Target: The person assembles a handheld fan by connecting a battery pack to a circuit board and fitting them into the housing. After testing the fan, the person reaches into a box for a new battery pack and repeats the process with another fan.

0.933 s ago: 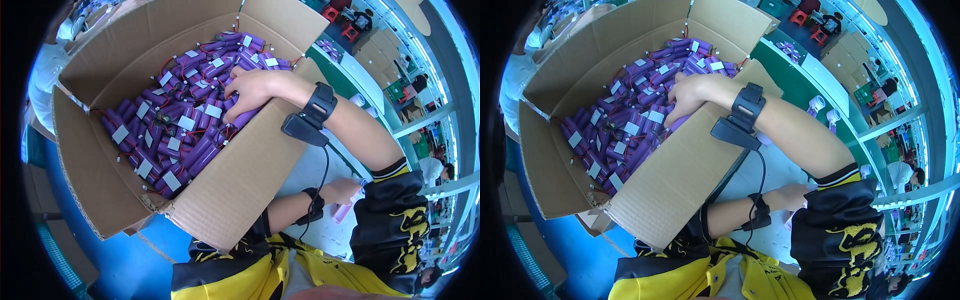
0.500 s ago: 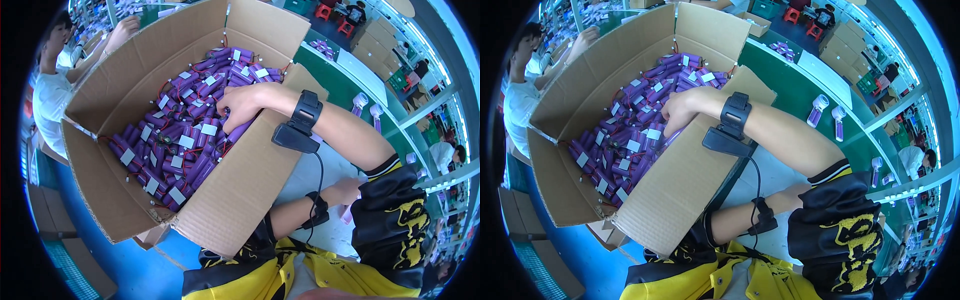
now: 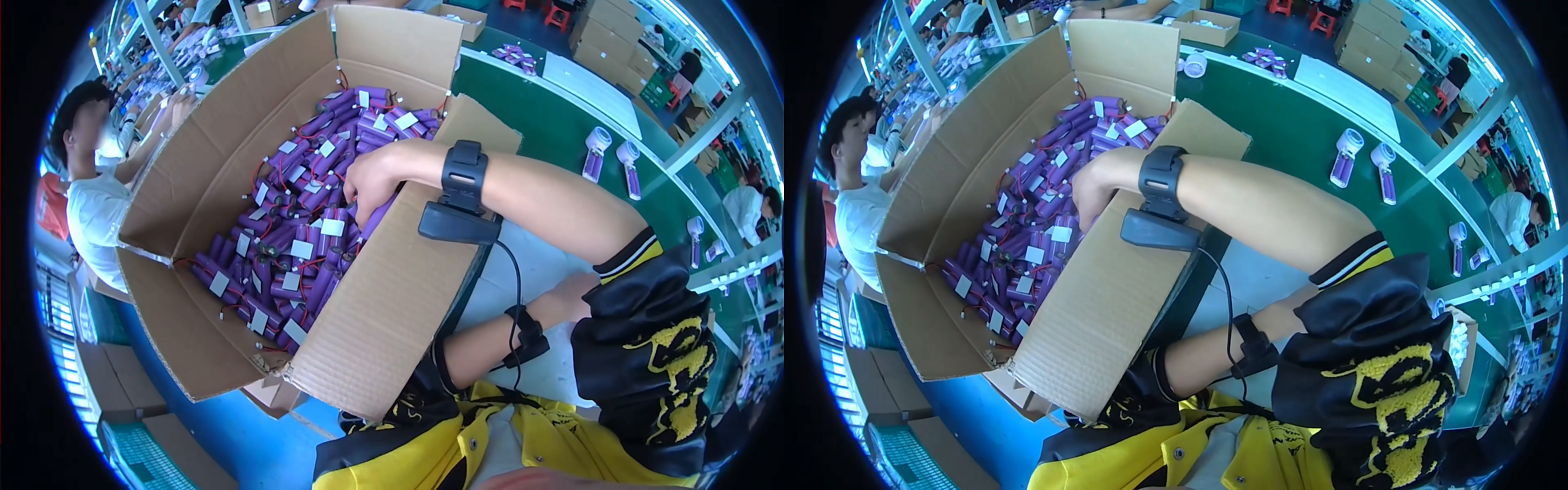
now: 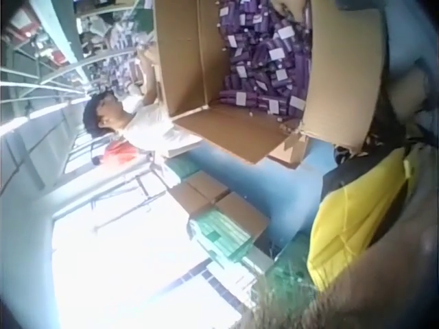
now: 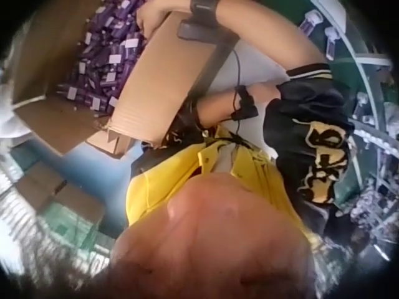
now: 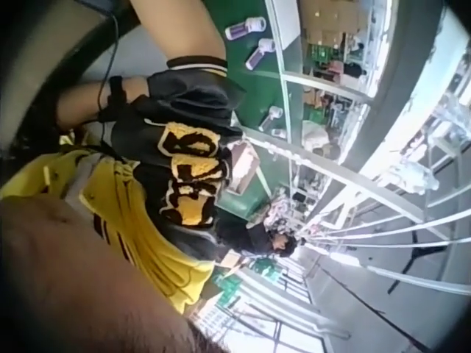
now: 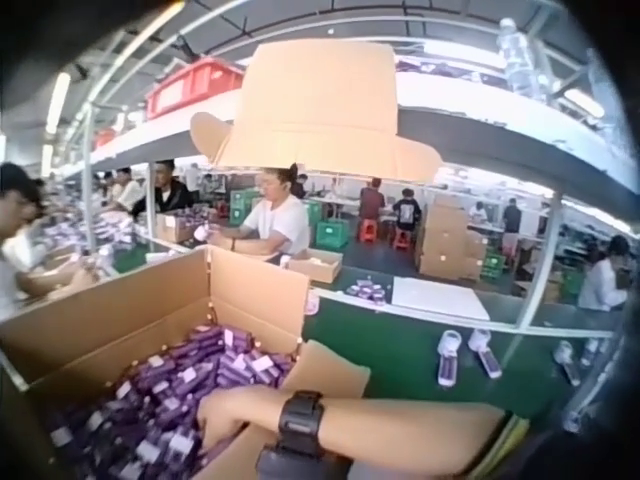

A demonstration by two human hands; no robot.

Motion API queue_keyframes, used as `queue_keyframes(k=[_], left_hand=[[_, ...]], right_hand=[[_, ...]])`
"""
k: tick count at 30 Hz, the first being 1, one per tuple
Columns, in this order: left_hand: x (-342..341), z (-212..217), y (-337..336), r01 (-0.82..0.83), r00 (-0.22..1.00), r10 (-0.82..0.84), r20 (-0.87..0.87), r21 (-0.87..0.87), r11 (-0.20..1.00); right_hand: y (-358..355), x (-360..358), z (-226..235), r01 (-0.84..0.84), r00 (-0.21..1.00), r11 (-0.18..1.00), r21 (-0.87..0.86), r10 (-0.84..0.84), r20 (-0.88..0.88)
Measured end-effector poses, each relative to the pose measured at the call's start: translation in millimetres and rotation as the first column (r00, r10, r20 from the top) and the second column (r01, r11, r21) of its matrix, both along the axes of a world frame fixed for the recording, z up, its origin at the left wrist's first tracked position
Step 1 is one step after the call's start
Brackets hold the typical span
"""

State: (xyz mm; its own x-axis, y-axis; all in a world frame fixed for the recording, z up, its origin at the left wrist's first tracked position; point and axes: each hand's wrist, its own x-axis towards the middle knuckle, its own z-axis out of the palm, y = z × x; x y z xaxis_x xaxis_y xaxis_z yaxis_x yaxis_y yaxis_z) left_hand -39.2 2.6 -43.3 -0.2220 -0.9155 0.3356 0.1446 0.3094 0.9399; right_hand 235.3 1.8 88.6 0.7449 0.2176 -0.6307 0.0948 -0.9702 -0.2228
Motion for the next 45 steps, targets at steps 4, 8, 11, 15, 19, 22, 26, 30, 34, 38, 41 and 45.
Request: queue_keyframes(k=[4, 8, 11, 15, 19, 22, 26, 30, 34, 38, 41, 45], left_hand=[[-0.8, -9.1, 4.9, -0.075, 0.983, 0.061, -0.172, -0.078, 0.994], [7.0, -10.9, 4.5, -0.071, 0.995, 0.070, -0.077, -0.010, 0.997], [7.9, 5.8, 4.6, -0.038, 0.999, 0.037, 0.008, 0.060, 0.998], [27.4, 22.0, 9.7, -0.071, 0.993, 0.049, 0.106, 0.214, 0.974], [24.6, 43.0, 11.5, -0.011, 0.979, -0.059, 0.196, 0.339, 0.941], [20.3, 50.7, 9.7, 0.027, 0.950, -0.151, 0.272, 0.411, 0.911], [11.2, 45.4, 3.1, -0.012, 0.902, -0.147, 0.407, 0.363, 0.932], [10.6, 57.5, -0.5, 0.019, 0.886, -0.178, 0.427, 0.351, 0.936], [8.8, 57.5, -1.9, 0.097, 0.766, -0.101, 0.635, 0.041, 0.994], [-1.3, 35.5, -5.0, 0.030, 0.725, 0.053, 0.686, -0.108, 0.994], [-9.2, 12.2, -9.9, -0.028, 0.758, 0.122, 0.640, -0.155, 0.987], [-13.7, 18.9, -13.7, 0.005, 0.786, 0.127, 0.605, -0.211, 0.977]], right_hand=[[-1.7, -9.1, 9.9, 0.003, 0.992, 0.998, 0.056, -0.010, 0.129], [-5.4, -10.6, 5.4, 0.005, 0.985, 0.996, 0.090, -0.021, 0.173], [-23.1, -19.2, 14.2, 0.020, 0.980, 0.987, 0.157, -0.051, 0.193], [-1.3, -13.3, 16.7, 0.000, 0.984, 0.999, 0.040, -0.007, 0.177], [3.2, 5.1, 15.6, 0.101, 0.986, 0.986, -0.132, -0.117, -0.120], [-1.9, 1.4, 9.8, 0.044, 0.998, 0.995, -0.092, -0.048, -0.034], [3.6, -1.4, 12.4, -0.018, 0.999, 1.000, -0.009, 0.018, 0.050], [-4.2, -12.7, 19.3, 0.027, 0.984, 0.998, 0.062, -0.038, 0.177], [-19.5, -18.7, 14.4, 0.041, 0.941, 0.991, 0.128, -0.082, 0.327], [-21.2, -21.4, 27.3, 0.051, 0.917, 0.972, 0.231, -0.137, 0.374], [-18.5, -18.5, 26.5, 0.078, 0.932, 0.959, 0.273, -0.167, 0.320], [-22.3, -19.6, 28.0, 0.136, 0.960, 0.964, 0.230, -0.186, 0.210]])
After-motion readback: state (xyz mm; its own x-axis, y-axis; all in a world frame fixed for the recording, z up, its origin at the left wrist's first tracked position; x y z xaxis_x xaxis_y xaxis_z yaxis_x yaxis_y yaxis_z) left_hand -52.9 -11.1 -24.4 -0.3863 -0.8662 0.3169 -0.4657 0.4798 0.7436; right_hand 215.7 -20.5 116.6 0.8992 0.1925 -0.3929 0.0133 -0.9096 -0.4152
